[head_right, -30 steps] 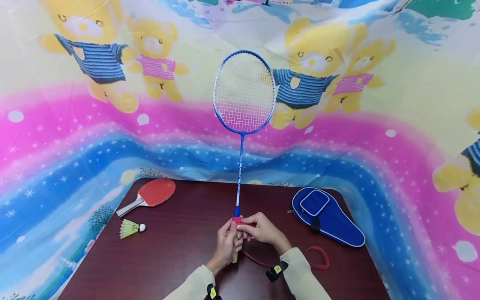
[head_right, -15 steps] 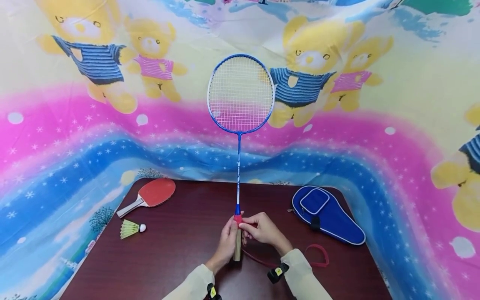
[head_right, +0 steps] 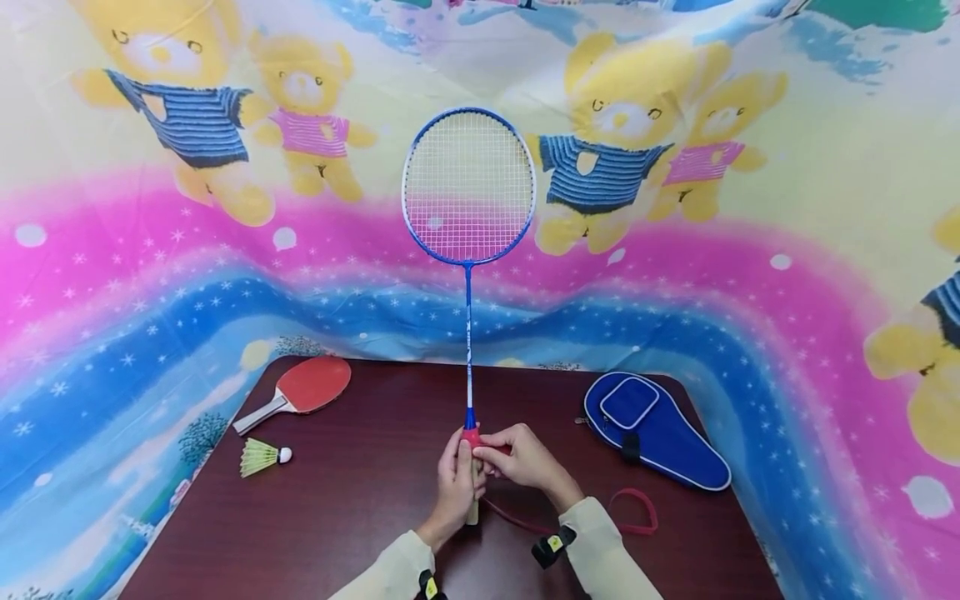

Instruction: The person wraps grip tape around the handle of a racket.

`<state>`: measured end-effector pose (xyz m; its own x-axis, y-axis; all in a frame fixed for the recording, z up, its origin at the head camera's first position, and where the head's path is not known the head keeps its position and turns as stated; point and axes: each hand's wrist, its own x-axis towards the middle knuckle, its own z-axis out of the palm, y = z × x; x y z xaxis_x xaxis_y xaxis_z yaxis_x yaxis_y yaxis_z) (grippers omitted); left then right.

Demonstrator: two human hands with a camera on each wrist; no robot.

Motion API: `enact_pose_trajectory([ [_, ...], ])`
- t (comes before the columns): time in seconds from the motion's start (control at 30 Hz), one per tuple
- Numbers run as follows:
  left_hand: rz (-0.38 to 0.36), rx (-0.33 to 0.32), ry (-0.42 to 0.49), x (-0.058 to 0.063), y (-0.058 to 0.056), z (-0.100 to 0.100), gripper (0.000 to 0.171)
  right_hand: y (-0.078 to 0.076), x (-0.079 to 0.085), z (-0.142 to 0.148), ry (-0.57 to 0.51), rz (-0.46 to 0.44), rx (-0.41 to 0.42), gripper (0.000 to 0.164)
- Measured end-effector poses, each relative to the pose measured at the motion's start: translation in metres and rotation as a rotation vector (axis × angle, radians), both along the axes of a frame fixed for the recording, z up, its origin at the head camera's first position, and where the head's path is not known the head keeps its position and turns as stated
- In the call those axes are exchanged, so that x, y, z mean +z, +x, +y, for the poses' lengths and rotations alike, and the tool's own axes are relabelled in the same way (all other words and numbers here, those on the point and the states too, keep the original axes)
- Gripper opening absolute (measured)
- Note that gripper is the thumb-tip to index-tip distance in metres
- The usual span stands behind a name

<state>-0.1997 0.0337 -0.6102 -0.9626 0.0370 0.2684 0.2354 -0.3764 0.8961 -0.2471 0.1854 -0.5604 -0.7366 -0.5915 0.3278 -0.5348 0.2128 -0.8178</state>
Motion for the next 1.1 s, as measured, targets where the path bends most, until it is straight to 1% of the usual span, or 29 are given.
enact_pose_trajectory([
  [0.07, 0.027, 0.006, 0.009, -0.001, 0.001, 0.000, 0.041, -0.001, 0.002, 0.002, 0.004, -0.040, 0.032, 0.017],
  [0.17, 0.044, -0.017, 0.034, -0.002, 0.003, -0.001, 0.042, -0.002, 0.003, 0.005, 0.011, -0.089, 0.086, 0.019],
  [0.23, 0.036, -0.042, 0.050, -0.002, 0.005, -0.001, 0.042, -0.003, 0.003, 0.007, 0.029, -0.088, 0.126, 0.018],
  [0.33, -0.006, -0.084, 0.076, -0.003, 0.007, -0.002, 0.044, -0.005, 0.002, 0.008, 0.065, -0.068, 0.173, 0.016],
  [0.4, -0.026, -0.107, 0.093, -0.003, 0.008, -0.002, 0.046, -0.007, 0.001, 0.009, 0.080, -0.068, 0.189, 0.015],
  [0.5, -0.018, -0.141, 0.115, -0.002, 0.006, -0.002, 0.052, -0.009, 0.001, 0.009, 0.073, -0.096, 0.195, 0.011],
  [0.6, 0.015, -0.160, 0.125, 0.000, 0.002, -0.002, 0.054, -0.009, 0.003, 0.010, 0.040, -0.096, 0.187, 0.009],
  [0.67, 0.041, -0.151, 0.121, 0.000, -0.001, -0.002, 0.050, -0.008, 0.003, 0.009, 0.016, -0.064, 0.175, 0.009],
  [0.73, 0.057, -0.121, 0.108, 0.001, -0.004, -0.002, 0.042, -0.007, 0.003, 0.008, -0.007, -0.026, 0.148, 0.010],
  [0.8, 0.064, -0.074, 0.091, 0.001, -0.006, -0.002, 0.036, -0.006, 0.003, 0.006, -0.027, 0.018, 0.108, 0.012],
  [0.83, 0.064, -0.052, 0.081, 0.001, -0.006, -0.002, 0.034, -0.005, 0.002, 0.005, -0.032, 0.037, 0.085, 0.012],
  [0.9, 0.045, -0.034, 0.076, 0.000, -0.005, -0.004, 0.034, -0.003, 0.001, 0.004, -0.038, 0.070, 0.048, 0.013],
  [0.93, 0.037, -0.034, 0.078, 0.000, -0.005, -0.004, 0.034, -0.003, 0.001, 0.004, -0.035, 0.082, 0.032, 0.012],
  [1.0, 0.011, -0.059, 0.096, -0.001, -0.003, -0.006, 0.036, -0.002, 0.000, 0.003, -0.025, 0.078, 0.018, 0.011],
  [1.1, -0.011, -0.101, 0.130, 0.000, -0.001, -0.008, 0.038, -0.001, 0.001, 0.001, -0.010, 0.051, 0.026, 0.010],
])
